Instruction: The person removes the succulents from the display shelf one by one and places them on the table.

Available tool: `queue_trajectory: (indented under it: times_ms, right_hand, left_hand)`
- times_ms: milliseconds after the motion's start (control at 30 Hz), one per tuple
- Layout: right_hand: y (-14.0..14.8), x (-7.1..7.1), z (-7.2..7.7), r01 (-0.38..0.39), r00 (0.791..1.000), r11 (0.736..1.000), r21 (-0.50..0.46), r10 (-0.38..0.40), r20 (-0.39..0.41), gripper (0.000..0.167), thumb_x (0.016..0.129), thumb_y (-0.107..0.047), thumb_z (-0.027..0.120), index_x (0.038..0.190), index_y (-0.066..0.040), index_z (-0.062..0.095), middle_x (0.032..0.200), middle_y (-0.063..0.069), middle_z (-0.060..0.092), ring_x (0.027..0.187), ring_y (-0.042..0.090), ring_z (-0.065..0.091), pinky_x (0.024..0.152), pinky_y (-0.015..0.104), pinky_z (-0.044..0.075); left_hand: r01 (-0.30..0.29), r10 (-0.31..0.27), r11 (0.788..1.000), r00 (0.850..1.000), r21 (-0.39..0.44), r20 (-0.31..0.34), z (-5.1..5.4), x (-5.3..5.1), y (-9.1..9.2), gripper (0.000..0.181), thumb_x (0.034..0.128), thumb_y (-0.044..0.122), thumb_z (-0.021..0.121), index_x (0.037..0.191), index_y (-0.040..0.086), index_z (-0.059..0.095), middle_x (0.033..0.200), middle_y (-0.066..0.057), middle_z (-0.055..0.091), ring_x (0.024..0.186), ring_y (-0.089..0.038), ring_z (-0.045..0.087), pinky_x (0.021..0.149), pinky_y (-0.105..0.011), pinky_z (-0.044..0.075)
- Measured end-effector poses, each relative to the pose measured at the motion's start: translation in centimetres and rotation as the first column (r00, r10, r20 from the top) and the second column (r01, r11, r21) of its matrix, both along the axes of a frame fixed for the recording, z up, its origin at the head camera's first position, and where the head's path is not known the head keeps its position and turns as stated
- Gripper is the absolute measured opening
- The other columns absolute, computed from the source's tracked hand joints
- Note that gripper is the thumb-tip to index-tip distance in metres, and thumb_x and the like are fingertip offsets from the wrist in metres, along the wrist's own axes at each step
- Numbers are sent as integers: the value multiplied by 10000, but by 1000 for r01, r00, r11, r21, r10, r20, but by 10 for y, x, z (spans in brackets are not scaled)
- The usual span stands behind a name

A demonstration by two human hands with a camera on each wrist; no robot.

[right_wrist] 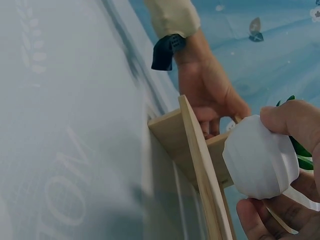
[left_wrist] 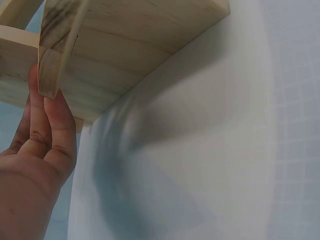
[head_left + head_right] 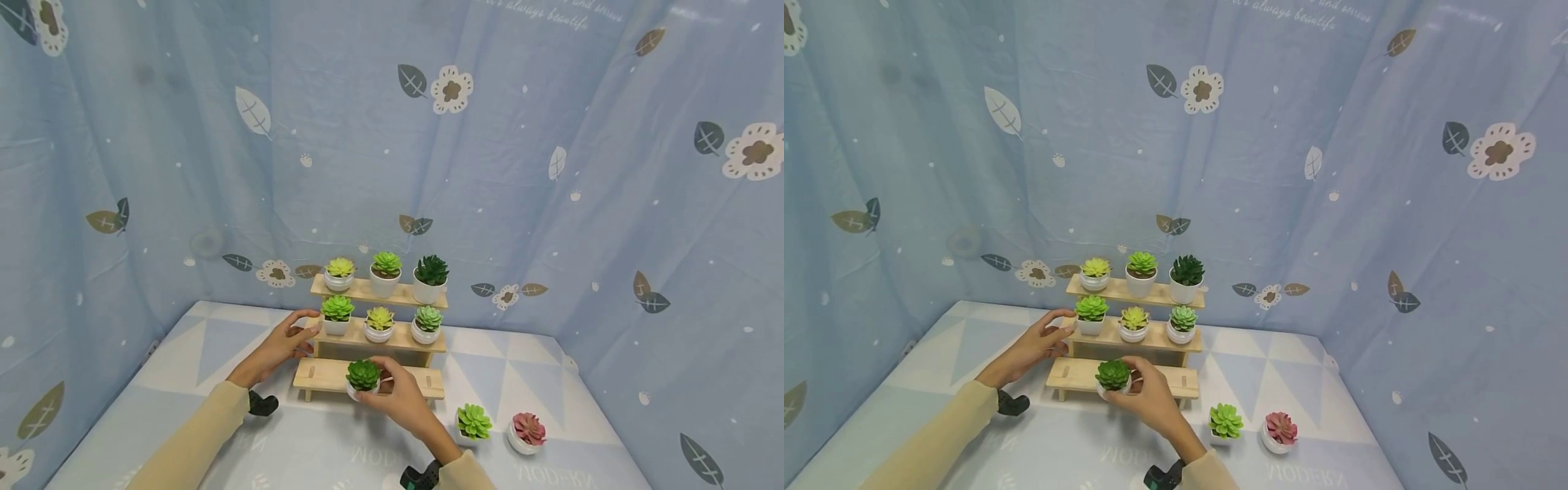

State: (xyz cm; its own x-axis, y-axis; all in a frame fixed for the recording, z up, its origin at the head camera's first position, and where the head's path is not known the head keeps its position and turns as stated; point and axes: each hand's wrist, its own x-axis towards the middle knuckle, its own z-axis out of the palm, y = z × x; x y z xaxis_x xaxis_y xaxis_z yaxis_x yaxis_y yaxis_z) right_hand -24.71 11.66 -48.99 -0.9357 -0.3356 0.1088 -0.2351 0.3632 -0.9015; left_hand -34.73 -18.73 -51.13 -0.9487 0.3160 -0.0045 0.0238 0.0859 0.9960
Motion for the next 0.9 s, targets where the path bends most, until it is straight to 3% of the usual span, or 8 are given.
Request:
queue_trajectory:
  times_ms: [133, 500, 700, 900]
  right_hand:
    - [3, 2, -1, 12, 1000, 1000, 6, -12, -7, 609, 853, -371, 863, 1383, -218, 605, 1121, -10, 645, 969, 153, 669, 838, 290, 552]
    - [14, 7, -7, 42, 999, 999, 35, -42, -22, 680, 848, -387, 865, 1418, -148, 582, 1144, 5, 640, 1005, 155, 637, 871, 318, 543]
    - [21, 11, -9, 45, 999, 999, 25, -46, 12, 686, 857, -411, 855, 1432, -160, 577, 1145, 1, 642, 1019, 173, 630, 882, 364, 536]
    - [28, 16, -9, 49, 998, 999, 1, -49, 37, 634, 874, -370, 848, 1423, -193, 587, 1150, 15, 641, 1015, 181, 625, 856, 336, 528]
  left_hand:
    - [-3, 3, 1000, 1000, -2, 6, -1, -1, 0, 572, 1001, 459, 669, 1501, 293, 447, 1224, -202, 563, 995, -423, 628, 840, -459, 546]
    - [-2, 2, 1000, 1000, -5, -1, -1, -1, 0, 568, 1005, 460, 663, 1503, 297, 444, 1223, -201, 561, 1000, -432, 624, 841, -463, 545]
    - [3, -3, 1000, 1000, 4, -2, 0, -1, 0, 567, 1009, 448, 662, 1506, 290, 441, 1205, -202, 565, 1016, -466, 612, 839, -457, 545]
    - [-1, 1, 1000, 1000, -1, 0, 0, -1, 0, 563, 1009, 449, 661, 1504, 291, 443, 1198, -196, 570, 982, -410, 630, 838, -464, 548]
